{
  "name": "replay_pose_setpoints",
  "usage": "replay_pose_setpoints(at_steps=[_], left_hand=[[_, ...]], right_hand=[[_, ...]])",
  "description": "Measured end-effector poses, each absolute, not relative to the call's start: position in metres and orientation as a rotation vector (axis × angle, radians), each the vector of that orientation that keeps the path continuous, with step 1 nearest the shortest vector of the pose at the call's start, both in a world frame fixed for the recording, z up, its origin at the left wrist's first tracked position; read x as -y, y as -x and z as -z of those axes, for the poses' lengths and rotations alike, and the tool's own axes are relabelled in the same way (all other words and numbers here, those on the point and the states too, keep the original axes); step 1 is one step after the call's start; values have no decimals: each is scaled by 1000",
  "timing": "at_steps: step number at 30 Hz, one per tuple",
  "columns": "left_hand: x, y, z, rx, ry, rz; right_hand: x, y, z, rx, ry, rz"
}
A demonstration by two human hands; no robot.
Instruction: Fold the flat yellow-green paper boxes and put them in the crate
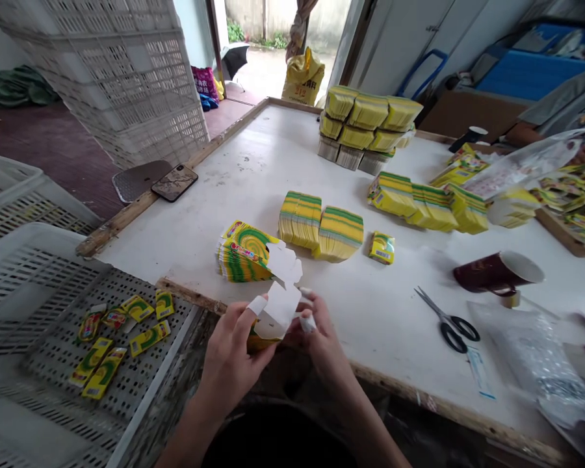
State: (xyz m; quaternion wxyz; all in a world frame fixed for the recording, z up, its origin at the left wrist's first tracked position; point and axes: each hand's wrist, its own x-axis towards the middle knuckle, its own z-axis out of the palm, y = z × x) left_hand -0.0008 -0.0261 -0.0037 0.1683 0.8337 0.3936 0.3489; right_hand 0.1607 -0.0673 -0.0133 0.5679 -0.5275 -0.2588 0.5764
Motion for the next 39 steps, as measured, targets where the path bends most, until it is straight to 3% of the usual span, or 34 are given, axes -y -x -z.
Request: replay_pose_setpoints(at_steps=[3,7,22,33,39], left_hand=[[23,-1,0,-1155,-2570,-946],[28,-8,-4,-1108,-2682,-901],[31,-10,-11,-1160,-2711,-830],[32,-8,-18,-1257,-2770,-524],[36,-8,-15,-1207,-2754,-543]], right_hand=[[70,-177,2,865,1432,-1191],[72,-176,-8,964,1515,-1271],[75,-164,10,594,1246,-1626],[76,-167,1,1103,1683,-1131],[72,-167,-1,1158,1740,-1097]])
